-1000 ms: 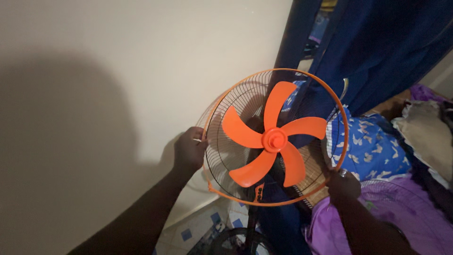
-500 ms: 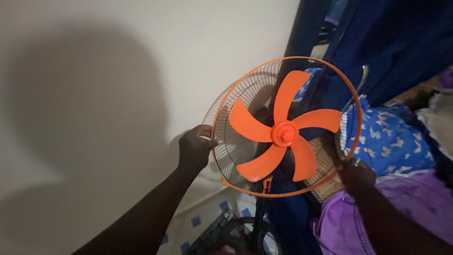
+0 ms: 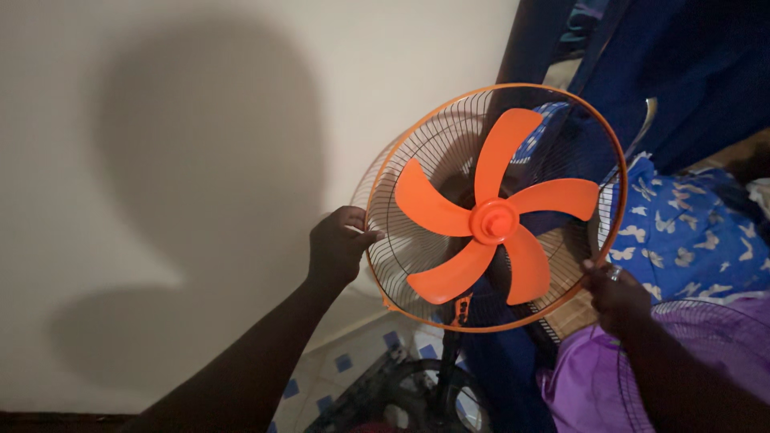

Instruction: The person assembles a standing fan by attaching the front protective cage to the fan head. They align the cage with the fan blades and use a screwdriver to tighten the central screw, securing the cage in place.

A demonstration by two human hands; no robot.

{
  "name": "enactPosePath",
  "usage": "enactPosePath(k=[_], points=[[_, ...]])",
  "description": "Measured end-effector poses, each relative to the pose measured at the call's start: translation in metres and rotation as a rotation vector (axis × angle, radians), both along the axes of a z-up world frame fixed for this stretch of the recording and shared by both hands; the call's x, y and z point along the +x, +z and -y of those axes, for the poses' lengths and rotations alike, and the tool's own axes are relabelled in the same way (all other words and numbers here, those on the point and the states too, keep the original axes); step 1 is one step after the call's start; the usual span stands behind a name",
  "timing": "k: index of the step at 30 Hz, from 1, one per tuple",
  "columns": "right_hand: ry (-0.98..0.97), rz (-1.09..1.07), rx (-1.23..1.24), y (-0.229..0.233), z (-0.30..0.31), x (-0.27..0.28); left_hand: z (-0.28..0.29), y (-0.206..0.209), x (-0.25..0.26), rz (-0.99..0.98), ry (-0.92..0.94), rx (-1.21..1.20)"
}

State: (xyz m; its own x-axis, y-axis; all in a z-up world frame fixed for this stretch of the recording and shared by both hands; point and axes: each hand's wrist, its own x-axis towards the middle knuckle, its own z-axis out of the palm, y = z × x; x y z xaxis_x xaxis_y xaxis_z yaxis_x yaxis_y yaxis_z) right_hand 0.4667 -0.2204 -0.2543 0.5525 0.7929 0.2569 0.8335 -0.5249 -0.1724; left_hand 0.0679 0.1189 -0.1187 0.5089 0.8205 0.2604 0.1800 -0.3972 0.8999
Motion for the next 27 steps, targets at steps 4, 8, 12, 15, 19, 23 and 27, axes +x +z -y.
enactPosePath(k=[4, 8, 12, 15, 19, 23, 27], points=[[-0.445, -0.618, -0.023, 0.001, -0.008, -0.008, -0.002, -0.006, 0.003, 0.088, -0.026, -0.118], [0.083, 0.090, 0.011, -0.012, 0.011, -0.005, -0.001, -0.007, 0.001, 0.033, -0.023, -0.108], [0.094, 0.036, 0.054, -0.025, 0.016, -0.003, 0.002, -0.004, 0.002, 0.000, -0.015, -0.185], [0.124, 0.171, 0.012, -0.029, 0.015, -0.006, 0.007, -0.003, 0.003, -0.095, 0.032, -0.149], [-0.216, -0.219, -0.292, -0.040, 0.011, -0.012, 0.014, -0.011, -0.001, -0.128, 0.029, -0.148], [0.185, 0.199, 0.009, -0.079, 0.024, 0.007, 0.014, -0.029, -0.009, -0.132, 0.021, 0.049], [0.202, 0.454, -0.217, -0.086, 0.026, 0.010, 0.014, -0.039, -0.014, -0.259, -0.011, -0.041]])
